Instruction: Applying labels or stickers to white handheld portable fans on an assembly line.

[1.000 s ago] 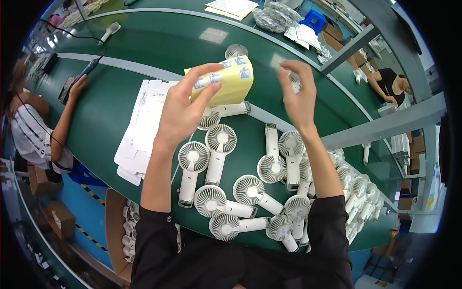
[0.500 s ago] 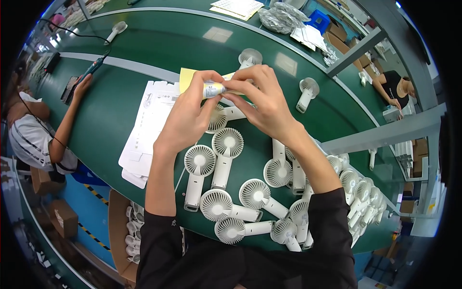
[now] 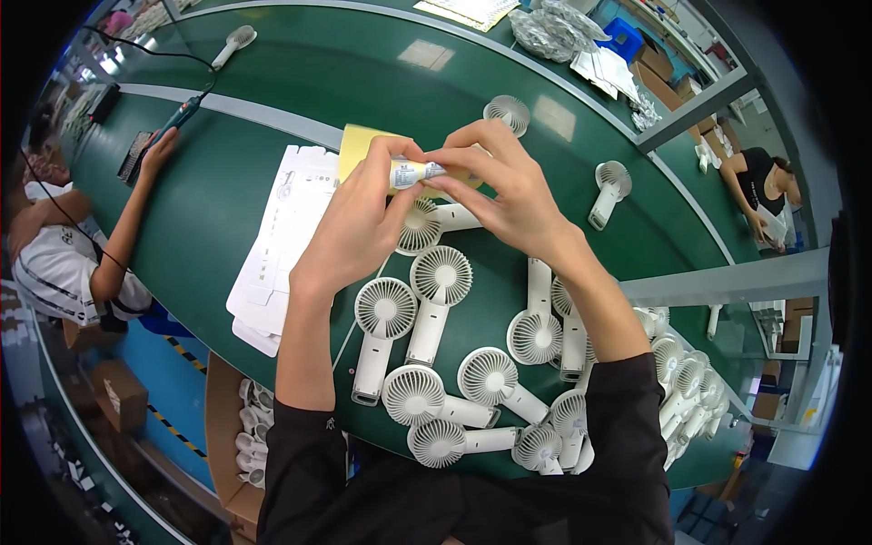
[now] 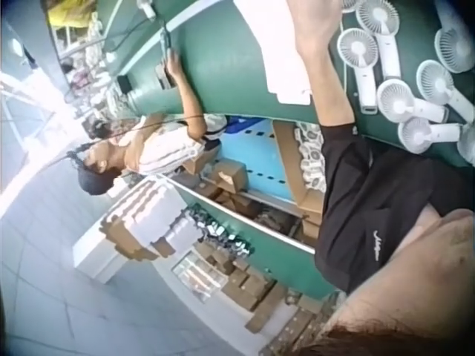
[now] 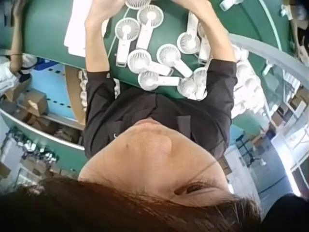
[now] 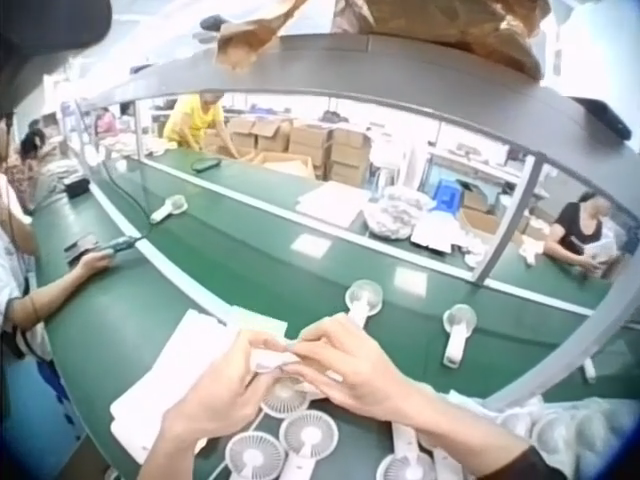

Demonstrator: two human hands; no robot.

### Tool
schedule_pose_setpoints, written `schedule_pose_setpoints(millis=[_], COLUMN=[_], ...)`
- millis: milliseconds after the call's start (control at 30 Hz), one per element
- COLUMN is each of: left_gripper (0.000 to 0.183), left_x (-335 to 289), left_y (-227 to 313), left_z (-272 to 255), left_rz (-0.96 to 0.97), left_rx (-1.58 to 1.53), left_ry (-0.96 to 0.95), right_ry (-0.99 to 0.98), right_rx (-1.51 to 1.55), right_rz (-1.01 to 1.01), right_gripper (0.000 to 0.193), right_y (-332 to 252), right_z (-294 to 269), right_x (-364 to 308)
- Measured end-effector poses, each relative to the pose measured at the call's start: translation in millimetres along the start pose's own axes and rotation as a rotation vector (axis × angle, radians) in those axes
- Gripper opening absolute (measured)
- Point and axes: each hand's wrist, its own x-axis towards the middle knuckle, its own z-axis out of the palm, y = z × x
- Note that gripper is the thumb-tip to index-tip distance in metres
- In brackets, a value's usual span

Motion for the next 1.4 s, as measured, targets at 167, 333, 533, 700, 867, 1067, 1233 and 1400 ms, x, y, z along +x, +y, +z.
schedule_pose_setpoints(millis=[167, 333, 533, 700, 867, 1067, 1233, 1400], left_gripper=[0.024, 0.025, 0.027, 0.024, 0.03, 0.049, 0.048, 0.042], left_x=[2, 4, 5, 6, 6, -1, -10, -19], left_y=[-3, -8, 1, 4, 5, 23, 45, 64], left_z=[1, 1, 5, 6, 14, 38, 43, 49], left_rz=[-0.059, -0.095, -0.112, 0.026, 0.028, -0.162, -0.169, -0.086], left_rx=[0.011, 0.017, -0.065, -0.026, -0.101, -0.444, -0.574, -0.526], left_ry=[0.055, 0.133, 0.239, 0.316, 0.322, 0.188, 0.139, 0.21], right_ry=[0.08, 0.528, 0.072, 0.265, 0.188, 0.193, 0.266, 0.31], right_rx=[-0.103, -0.019, -0.409, -0.195, 0.054, 0.515, 0.896, 0.949], right_rz=[-0.142, 0.436, 1.158, 1.004, 0.957, 0.751, 0.89, 0.88], right_gripper=[0.021, 0.018, 0.093, 0.095, 0.094, 0.091, 0.084, 0.083], right_y=[1, 68, 179, 179, 52, -58, -94, -105], right_z=[2, -1, 39, 28, -22, -19, -29, -37], right_x=[-2, -12, -69, -81, -46, -43, -56, -71])
